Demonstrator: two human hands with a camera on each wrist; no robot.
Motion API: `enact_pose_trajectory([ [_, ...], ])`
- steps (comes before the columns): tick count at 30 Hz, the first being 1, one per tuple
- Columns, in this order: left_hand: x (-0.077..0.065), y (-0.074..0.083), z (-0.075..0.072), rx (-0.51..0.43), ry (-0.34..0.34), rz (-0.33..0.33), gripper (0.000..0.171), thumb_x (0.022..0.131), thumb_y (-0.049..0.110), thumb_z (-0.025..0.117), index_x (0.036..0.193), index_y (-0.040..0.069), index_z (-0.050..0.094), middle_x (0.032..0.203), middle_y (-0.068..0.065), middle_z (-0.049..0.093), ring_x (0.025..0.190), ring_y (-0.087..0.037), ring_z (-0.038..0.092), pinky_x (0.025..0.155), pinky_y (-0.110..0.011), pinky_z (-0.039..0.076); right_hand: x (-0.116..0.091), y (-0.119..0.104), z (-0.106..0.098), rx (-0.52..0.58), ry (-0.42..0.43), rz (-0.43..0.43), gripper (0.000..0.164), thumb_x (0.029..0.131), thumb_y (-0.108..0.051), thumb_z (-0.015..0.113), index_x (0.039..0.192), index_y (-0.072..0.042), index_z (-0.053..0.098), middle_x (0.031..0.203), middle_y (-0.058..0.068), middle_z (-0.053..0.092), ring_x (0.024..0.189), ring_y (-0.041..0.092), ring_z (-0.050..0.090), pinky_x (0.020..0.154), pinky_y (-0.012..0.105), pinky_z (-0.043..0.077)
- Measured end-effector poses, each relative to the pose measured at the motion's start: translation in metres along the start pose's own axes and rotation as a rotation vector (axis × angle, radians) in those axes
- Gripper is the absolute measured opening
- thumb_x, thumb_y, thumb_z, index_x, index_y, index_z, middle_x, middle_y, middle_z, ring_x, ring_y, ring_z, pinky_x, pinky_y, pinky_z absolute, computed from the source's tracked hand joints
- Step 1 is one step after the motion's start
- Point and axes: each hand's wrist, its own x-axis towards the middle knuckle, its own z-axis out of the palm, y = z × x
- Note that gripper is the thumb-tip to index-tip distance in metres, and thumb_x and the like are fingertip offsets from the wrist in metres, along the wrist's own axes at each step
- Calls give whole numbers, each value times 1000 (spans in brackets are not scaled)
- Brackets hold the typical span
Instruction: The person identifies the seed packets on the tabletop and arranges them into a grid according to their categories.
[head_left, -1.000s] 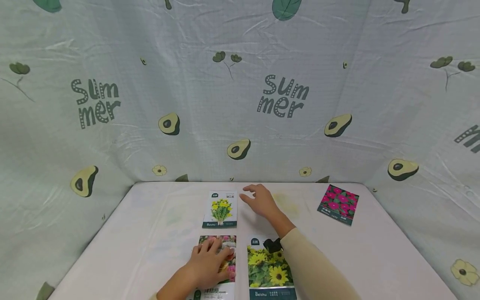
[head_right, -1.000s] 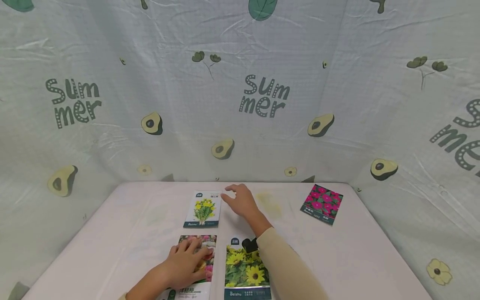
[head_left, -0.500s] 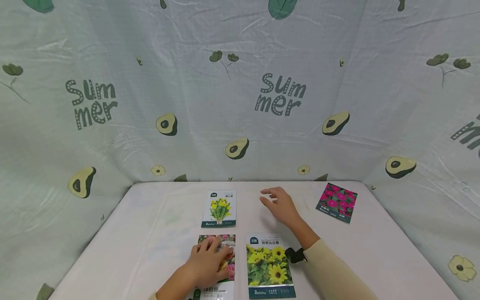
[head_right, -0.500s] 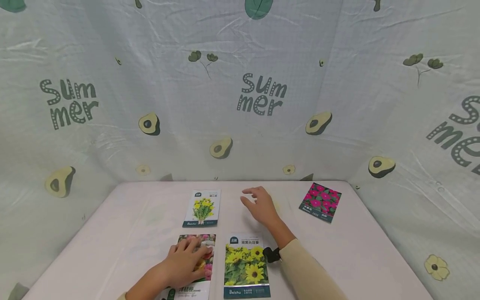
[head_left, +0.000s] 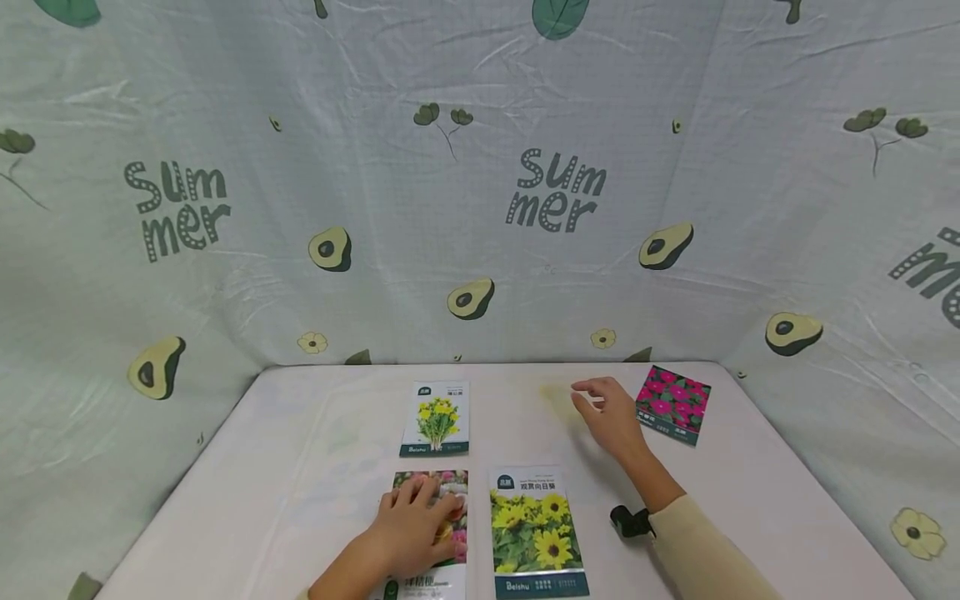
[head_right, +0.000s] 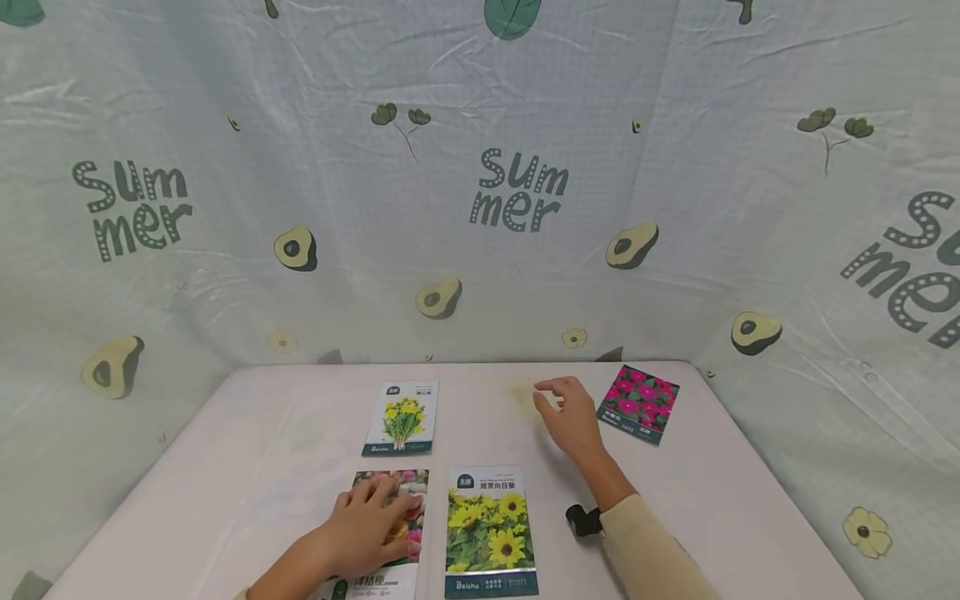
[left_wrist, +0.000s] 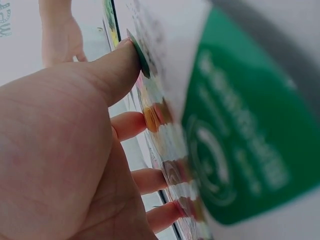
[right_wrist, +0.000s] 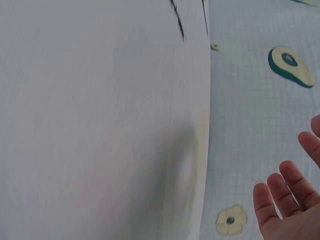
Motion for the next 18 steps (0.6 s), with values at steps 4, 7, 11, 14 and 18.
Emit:
enact_pose_trajectory([
  [4, 0, -2, 3, -4, -5, 13, 61, 94, 63, 62, 145, 32, 54, 158, -13, 40, 147, -46, 30, 105, -73, 29, -2, 11, -13, -29, 32, 3, 26, 99, -21, 69, 120, -5, 74, 125, 17, 64, 116, 36, 64, 97, 53, 54],
  [7, 0, -2, 2, -4, -12, 23, 61, 94, 63, 60, 146, 32, 53, 159, -14, 40, 147, -47, 30, 105, -74, 30, -2, 20, -22, -57, 48, 10, 25, 100, -20, 68, 119, -4, 74, 126, 19, 64, 116, 39, 64, 97, 54, 54],
  [11, 1, -2, 0, -4, -10, 24, 61, 95, 61, 62, 146, 30, 54, 158, -15, 40, 147, -48, 30, 105, -75, 29, -1, 30, -32, -99, 74, -2, 25, 99, -20, 68, 117, -3, 75, 122, 20, 65, 113, 41, 64, 93, 55, 55],
  [14, 1, -2, 0, 0, -5, 17, 60, 94, 60, 63, 145, 29, 54, 158, -15, 40, 147, -48, 30, 104, -74, 29, 1, 36, -39, -139, 96, -20, 25, 98, -19, 68, 116, -3, 76, 120, 21, 66, 109, 41, 64, 89, 53, 54],
  [18, 2, -1, 0, 2, -6, 11, 59, 94, 59, 64, 145, 29, 55, 158, -15, 40, 147, -48, 30, 105, -75, 29, 3, 42, -48, -192, 86, -13, 26, 99, -20, 67, 117, -2, 75, 122, 23, 64, 105, 39, 64, 86, 51, 53],
])
